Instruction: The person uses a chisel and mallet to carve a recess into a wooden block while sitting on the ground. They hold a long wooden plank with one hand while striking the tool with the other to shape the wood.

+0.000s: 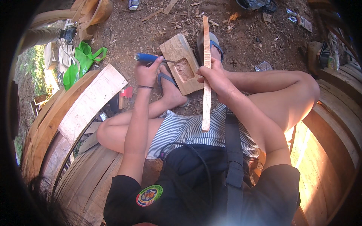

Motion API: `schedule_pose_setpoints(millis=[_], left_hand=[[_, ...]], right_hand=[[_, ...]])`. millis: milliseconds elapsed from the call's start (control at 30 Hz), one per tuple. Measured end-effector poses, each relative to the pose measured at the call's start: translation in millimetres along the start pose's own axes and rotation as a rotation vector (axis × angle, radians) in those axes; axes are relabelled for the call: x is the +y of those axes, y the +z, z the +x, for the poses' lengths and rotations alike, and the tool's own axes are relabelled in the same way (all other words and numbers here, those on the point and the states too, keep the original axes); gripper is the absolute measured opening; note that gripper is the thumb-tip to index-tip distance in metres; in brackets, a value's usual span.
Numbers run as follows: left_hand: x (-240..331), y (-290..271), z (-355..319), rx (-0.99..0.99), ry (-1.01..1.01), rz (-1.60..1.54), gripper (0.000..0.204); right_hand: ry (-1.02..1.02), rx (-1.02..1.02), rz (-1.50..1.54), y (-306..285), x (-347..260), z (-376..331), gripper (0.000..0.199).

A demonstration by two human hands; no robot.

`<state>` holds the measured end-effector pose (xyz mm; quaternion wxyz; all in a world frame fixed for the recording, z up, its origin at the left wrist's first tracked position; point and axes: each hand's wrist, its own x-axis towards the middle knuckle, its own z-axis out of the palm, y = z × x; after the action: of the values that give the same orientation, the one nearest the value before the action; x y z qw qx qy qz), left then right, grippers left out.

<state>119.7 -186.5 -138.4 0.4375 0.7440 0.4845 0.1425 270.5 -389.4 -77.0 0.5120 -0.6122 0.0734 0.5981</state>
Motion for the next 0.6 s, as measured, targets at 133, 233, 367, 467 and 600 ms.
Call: schedule_pose_setpoints(millis=[133,233,367,467,600], left_hand=[[0.9,1.8,-3.0,0.028,-0.005,0.009,0.029],[-1.6,3.6,-3.3,0.052,0.018,-0.016,0.03],[-4.4,5.0,-4.4,0.037,0.001,-0.044,0.031],[-0.6,6.5,-6.9,0.034,0.008,-0.054,0.032],[2.7,7.5,-7.0,0.052,0.018,0.002,0.031]], right_hand=[[-0.003,0.014,0.002,1.7,-0.3,-0.8,0.063],[-0.001,0.008,0.006,0.7,0.7,0.8,0.062],[0.005,0.01,0.02,0.6,-0.2,-0.2,0.061],[-0.002,0.003,0.048,-1.1,1.8,1.3,0.061],[-0.012,-0.005,0.068,-0.8,0.8,1.0,0.061]])
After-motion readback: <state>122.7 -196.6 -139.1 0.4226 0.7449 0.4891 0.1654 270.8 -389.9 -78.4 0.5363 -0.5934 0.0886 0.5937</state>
